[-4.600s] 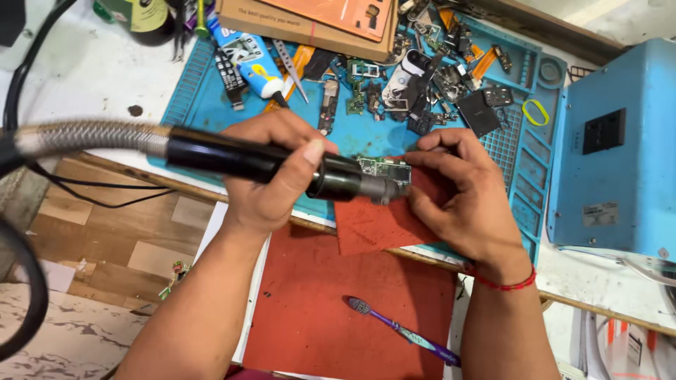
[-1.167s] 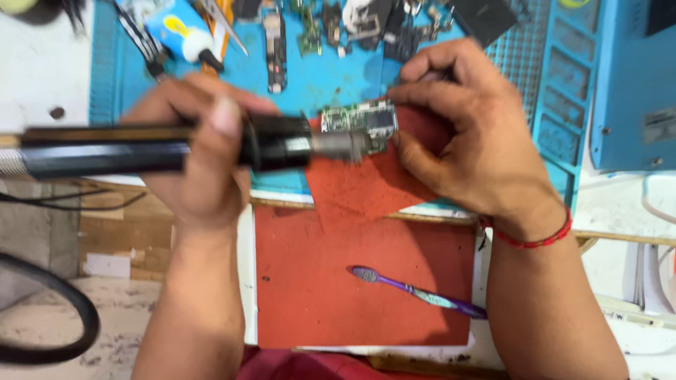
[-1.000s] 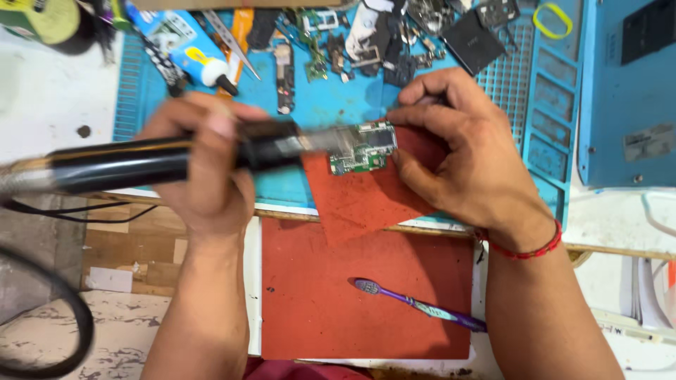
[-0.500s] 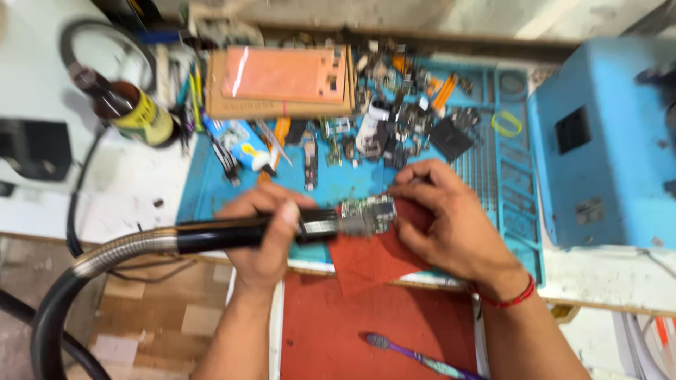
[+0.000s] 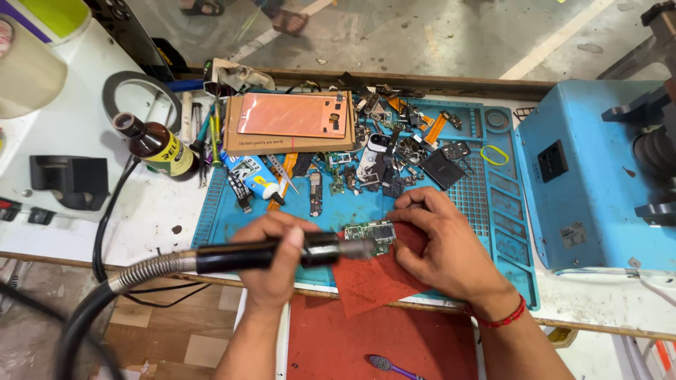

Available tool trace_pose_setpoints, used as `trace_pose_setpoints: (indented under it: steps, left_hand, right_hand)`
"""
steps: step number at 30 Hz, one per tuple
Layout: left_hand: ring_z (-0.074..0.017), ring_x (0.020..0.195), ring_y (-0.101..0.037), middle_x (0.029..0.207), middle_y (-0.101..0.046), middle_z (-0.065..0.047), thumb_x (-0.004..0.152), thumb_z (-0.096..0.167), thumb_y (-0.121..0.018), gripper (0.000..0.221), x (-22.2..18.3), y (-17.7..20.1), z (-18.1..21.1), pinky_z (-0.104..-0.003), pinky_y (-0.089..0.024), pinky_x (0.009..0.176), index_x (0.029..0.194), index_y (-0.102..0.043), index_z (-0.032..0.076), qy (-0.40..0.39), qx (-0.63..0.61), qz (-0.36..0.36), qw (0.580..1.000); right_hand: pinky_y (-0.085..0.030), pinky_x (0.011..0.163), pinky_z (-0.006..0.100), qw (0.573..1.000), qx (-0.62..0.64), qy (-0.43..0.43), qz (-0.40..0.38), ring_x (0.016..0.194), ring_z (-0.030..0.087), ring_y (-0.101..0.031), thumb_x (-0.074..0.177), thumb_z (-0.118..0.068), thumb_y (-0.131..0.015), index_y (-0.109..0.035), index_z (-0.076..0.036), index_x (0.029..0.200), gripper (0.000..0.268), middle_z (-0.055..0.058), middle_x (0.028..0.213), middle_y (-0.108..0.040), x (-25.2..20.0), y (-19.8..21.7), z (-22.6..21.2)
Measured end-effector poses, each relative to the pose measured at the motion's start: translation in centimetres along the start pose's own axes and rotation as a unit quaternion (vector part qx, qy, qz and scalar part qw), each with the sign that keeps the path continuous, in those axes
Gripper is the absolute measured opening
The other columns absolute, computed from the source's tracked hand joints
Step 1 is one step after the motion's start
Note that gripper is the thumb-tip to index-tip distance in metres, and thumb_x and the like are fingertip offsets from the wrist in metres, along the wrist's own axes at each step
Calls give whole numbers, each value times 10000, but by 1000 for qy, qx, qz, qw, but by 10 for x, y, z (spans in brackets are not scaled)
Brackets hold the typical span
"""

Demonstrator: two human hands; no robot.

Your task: The person uses a hot air rework station tool to apply heat to components on a circuit board while holding the board in place on a mat.

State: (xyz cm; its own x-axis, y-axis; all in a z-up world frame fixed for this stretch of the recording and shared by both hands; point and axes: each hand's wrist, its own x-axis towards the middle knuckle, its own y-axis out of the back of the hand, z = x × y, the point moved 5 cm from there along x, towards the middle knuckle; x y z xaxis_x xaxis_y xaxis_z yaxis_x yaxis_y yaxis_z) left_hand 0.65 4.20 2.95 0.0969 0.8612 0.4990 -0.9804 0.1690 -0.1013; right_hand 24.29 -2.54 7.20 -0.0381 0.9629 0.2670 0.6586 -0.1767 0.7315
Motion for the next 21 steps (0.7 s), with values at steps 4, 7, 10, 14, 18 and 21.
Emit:
trace_pose_setpoints:
  steps: [4,7,10,14,18,21]
  left_hand:
    - [-193,806,-681,899,-715,-155,969,162,-654,238,3,4,-5,-328,-554,788,813,-555,13,10,26,47,999]
    - [-199,767,-669,887,-716,-169,962,145,-649,237,1,-3,-4,-340,-559,761,790,-562,7,44,-135,-62,988]
    - [-202,798,-671,886,-710,-166,985,137,-634,244,4,1,-4,-333,-548,788,796,-546,11,20,14,47,999]
    - [-200,801,-694,854,-696,-144,968,128,-642,230,5,-2,-3,-334,-568,771,795,-537,19,26,-45,3,999]
    - [-185,780,-660,861,-713,-149,970,107,-653,230,4,-3,-4,-330,-550,768,791,-539,17,32,-38,-23,998]
    - [-184,802,-660,871,-711,-144,975,108,-648,231,3,-4,-2,-328,-542,774,792,-535,24,30,-46,-33,998]
  right_hand:
    - [-466,963,421,998,-45,11,-43,1113,329,-553,636,-175,-785,-721,-73,1174,552,92,1211,-606,1,-1,-8]
    - [-446,997,423,997,-48,14,-53,1170,321,-540,623,-181,-798,-745,-116,1138,522,92,1249,-594,2,-2,-9]
    - [-447,1017,412,998,-27,23,-57,1180,311,-551,632,-162,-785,-748,-121,1146,517,89,1259,-589,1,-1,-6]
    - [-443,1019,409,998,-8,16,-54,1201,316,-536,636,-184,-819,-748,-104,1133,508,99,1262,-576,1,-1,-4]
    - [-451,1016,392,998,8,6,-58,1190,294,-545,655,-172,-807,-745,-91,1149,504,95,1264,-577,1,-1,-3]
    - [-458,1008,380,998,12,-1,-69,1173,281,-550,645,-164,-804,-745,-83,1155,519,91,1255,-581,1,-2,-3]
